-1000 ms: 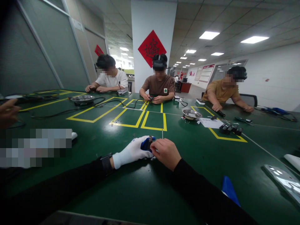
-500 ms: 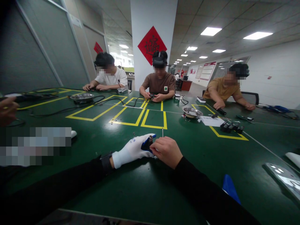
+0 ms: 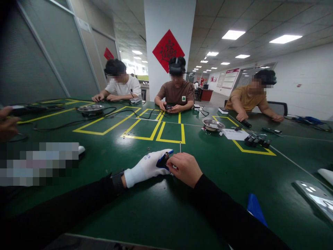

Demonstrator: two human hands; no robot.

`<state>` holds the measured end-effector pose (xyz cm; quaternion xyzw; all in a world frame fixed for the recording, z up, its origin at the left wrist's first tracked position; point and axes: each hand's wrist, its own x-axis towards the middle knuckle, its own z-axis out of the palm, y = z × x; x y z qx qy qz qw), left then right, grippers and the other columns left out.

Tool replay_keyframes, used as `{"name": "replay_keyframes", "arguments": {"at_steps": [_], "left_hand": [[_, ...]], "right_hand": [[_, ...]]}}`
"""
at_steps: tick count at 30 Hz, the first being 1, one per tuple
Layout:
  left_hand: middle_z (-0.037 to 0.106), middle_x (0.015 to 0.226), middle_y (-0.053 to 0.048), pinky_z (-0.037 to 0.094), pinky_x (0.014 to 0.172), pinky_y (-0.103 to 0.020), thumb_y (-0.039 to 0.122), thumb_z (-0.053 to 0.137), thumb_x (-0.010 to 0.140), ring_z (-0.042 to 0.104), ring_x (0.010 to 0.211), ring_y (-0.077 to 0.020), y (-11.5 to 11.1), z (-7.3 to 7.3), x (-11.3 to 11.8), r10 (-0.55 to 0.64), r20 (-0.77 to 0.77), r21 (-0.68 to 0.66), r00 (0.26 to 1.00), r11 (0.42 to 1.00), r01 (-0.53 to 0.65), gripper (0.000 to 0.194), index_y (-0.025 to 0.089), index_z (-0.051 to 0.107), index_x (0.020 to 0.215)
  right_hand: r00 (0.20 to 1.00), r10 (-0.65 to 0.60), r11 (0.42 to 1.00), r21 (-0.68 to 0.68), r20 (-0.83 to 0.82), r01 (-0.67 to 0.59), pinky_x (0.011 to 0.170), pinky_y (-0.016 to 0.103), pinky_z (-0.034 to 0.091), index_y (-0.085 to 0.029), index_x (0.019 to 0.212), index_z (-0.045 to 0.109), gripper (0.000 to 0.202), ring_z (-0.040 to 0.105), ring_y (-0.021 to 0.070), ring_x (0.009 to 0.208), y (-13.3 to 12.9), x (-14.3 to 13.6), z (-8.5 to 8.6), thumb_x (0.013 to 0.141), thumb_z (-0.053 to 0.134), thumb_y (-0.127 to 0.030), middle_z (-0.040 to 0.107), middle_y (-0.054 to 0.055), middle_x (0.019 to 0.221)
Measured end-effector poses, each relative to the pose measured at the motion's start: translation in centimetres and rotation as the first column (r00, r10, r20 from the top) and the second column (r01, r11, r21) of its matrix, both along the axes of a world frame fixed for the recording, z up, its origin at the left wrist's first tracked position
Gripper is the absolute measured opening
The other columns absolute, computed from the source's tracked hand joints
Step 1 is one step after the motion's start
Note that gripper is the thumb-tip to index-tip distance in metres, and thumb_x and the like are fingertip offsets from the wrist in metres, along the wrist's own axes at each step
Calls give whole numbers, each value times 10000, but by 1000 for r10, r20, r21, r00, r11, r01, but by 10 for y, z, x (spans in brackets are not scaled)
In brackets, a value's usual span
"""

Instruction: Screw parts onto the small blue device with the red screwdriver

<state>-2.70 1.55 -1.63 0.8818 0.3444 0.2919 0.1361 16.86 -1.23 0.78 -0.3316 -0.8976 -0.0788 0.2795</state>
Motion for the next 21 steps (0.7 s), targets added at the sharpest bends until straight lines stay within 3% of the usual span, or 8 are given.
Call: {"name": "replay_keyframes", "arguments": {"at_steps": [7, 14, 21], "left_hand": [[549, 1301, -82, 404, 1026, -370, 465, 671, 728, 516, 1197, -240, -1, 0, 0, 6, -3, 0, 1000, 1000, -6, 715, 216, 406, 1344], [539, 1315, -82, 395, 1033, -390, 473, 667, 727, 509, 1206, -249, 0, -2, 1, -7, 4, -10, 1000, 1000, 7, 725, 222, 397, 1351], [546, 1304, -79, 394, 1029, -385, 427, 686, 721, 512, 1199, -249, 0, 0, 0, -7, 1, -24, 1000, 1000, 7, 700, 228, 414, 1335]], "right_hand": [[1000, -21, 1000, -23, -16, 20, 644, 253, 355, -181, 797, 636, 89, 541, 130, 645, 0, 0, 1, 838, 567, -216, 646, 9, 709], [998, 48, 996, -76, -34, -50, 694, 258, 383, -192, 856, 646, 82, 588, 137, 708, -1, 1, -2, 840, 568, -212, 685, 13, 797], [1000, 11, 997, -72, -8, -11, 677, 266, 389, -195, 834, 653, 80, 587, 142, 695, -1, -1, -3, 831, 575, -206, 678, 15, 769]]}}
